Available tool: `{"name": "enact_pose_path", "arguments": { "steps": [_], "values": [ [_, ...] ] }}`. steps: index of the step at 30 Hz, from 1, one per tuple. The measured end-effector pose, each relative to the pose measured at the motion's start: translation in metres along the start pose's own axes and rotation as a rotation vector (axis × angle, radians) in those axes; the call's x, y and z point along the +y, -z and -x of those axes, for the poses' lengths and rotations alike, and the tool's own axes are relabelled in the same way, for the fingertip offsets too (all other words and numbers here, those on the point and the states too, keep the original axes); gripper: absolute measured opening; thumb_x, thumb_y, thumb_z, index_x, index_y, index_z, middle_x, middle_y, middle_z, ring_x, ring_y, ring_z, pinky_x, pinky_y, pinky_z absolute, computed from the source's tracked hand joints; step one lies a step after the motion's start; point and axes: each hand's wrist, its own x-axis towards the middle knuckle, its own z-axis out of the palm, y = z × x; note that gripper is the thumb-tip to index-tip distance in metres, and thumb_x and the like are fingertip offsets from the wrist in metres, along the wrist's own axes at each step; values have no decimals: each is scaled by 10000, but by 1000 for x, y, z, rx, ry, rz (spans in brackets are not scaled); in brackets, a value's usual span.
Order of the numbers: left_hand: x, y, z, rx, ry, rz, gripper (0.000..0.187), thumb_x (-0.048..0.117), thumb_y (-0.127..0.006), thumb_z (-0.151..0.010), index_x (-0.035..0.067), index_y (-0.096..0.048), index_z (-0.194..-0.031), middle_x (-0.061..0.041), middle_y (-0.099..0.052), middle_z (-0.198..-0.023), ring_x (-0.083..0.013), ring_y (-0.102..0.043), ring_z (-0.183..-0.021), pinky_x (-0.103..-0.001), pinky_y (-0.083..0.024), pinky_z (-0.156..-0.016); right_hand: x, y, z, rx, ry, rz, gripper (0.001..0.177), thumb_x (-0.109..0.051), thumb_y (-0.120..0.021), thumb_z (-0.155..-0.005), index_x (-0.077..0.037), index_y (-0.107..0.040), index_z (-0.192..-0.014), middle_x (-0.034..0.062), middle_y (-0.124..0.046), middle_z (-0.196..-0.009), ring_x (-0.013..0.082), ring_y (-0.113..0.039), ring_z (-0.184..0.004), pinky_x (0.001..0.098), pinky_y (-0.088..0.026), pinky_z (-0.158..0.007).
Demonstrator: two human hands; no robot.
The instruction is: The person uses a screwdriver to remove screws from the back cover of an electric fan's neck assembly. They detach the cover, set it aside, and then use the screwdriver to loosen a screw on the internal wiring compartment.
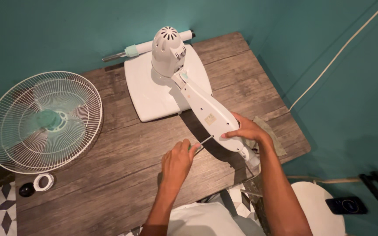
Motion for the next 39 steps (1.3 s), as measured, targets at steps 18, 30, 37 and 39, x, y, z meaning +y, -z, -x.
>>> {"name": "enact_pose_path", "arguments": {
  "steps": [18,30,37,39],
  "values": [
    [-12,-5,5,-121,-63,69,412,307,-700,-864,-16,-602,-1101,-195,-698,-800,-431,-679,-741,-537,-521,-624,-4,-1,2,18,-2,70,1016,-361,-925,-569,-158,-523,-1479,109,-683,-1344,250,-628,-1250,361,-453,-1074],
    [-14,-14,5,-118,-28,82,458,328,-783,-820,-8,-611,-1080,-168,-705,-817,-404,-691,-785,-509,-534,-656,-1,0,-1,9,-21,76,1049,-379,-934,-546,-189,-519,-1491,106,-675,-1364,260,-608,-1282,387,-437,-1093],
    [2,-9,1,75,6,-66,345,394,-773,-890,77,-650,-833,-172,-703,-794,-391,-708,-779,-513,-533,-673,-1,0,-2,11,-26,71,1089,-398,-944,-530,-191,-495,-1501,112,-669,-1366,270,-615,-1282,396,-446,-1095],
    [5,-8,0,-149,166,-38,369,438,-728,-997,78,-680,-934,-161,-726,-815,-387,-714,-788,-520,-543,-690,0,0,-2,11,-54,75,1110,-385,-945,-514,-203,-487,-1509,109,-663,-1370,271,-608,-1282,400,-439,-1088]
  ]
}}
